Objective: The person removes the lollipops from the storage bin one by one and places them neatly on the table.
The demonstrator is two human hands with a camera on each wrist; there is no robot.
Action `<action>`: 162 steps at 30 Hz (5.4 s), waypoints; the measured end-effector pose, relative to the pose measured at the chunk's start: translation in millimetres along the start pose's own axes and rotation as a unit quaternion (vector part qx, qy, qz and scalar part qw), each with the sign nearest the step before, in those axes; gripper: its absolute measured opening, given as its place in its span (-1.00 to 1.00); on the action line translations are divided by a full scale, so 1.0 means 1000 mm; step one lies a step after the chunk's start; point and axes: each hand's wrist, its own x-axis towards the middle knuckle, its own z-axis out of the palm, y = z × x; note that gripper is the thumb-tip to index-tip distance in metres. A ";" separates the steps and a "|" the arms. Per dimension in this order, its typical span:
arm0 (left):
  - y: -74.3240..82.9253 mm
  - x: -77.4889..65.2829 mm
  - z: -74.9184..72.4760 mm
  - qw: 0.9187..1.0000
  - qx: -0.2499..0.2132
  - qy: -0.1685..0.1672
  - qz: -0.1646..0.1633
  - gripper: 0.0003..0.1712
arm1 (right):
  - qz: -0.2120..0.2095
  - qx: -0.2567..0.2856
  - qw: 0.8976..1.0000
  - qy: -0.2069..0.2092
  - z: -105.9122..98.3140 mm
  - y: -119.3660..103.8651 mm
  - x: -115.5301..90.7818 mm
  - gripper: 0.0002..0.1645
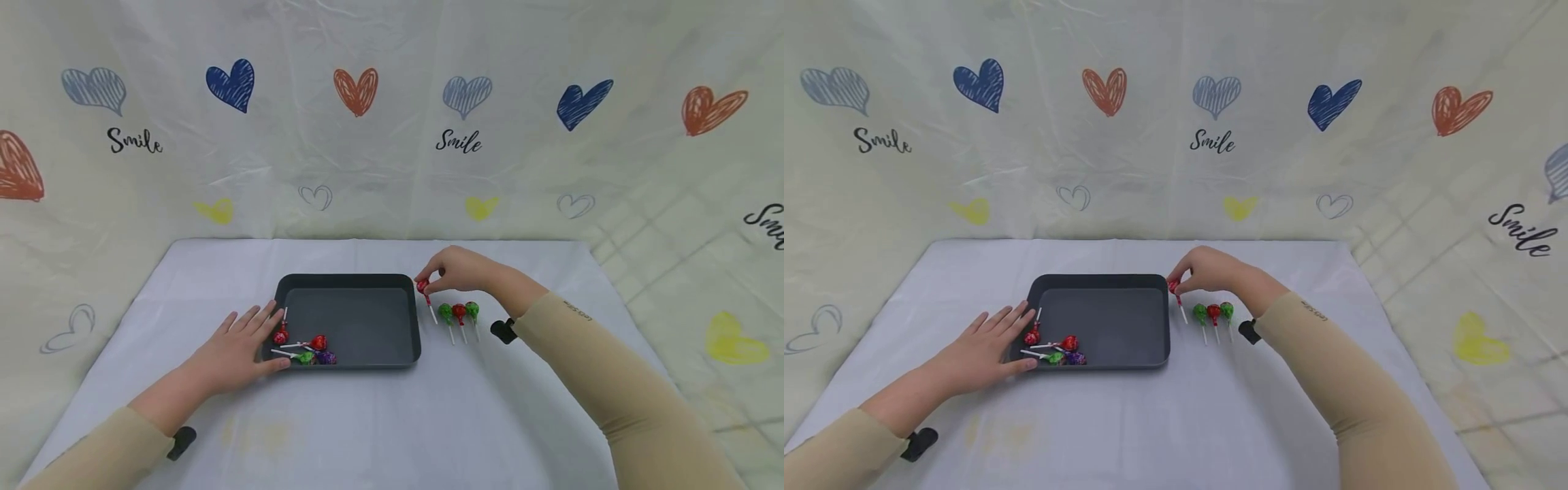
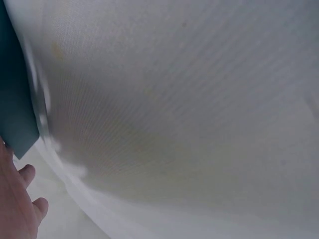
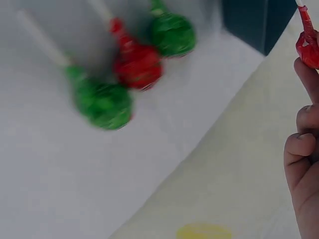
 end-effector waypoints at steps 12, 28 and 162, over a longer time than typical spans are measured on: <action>0.002 -0.001 -0.004 1.000 -0.003 -0.002 -0.001 0.19 | 0.081 0.009 0.997 -0.001 0.002 0.062 -0.050 -0.66; 0.001 0.000 -0.001 1.000 -0.007 0.000 0.004 0.18 | 0.111 0.005 0.994 -0.012 0.013 0.101 -0.063 -0.70; 0.000 0.002 0.000 1.000 -0.005 -0.015 -0.004 0.22 | -0.159 -0.181 0.959 -0.149 0.093 -0.153 0.113 -0.79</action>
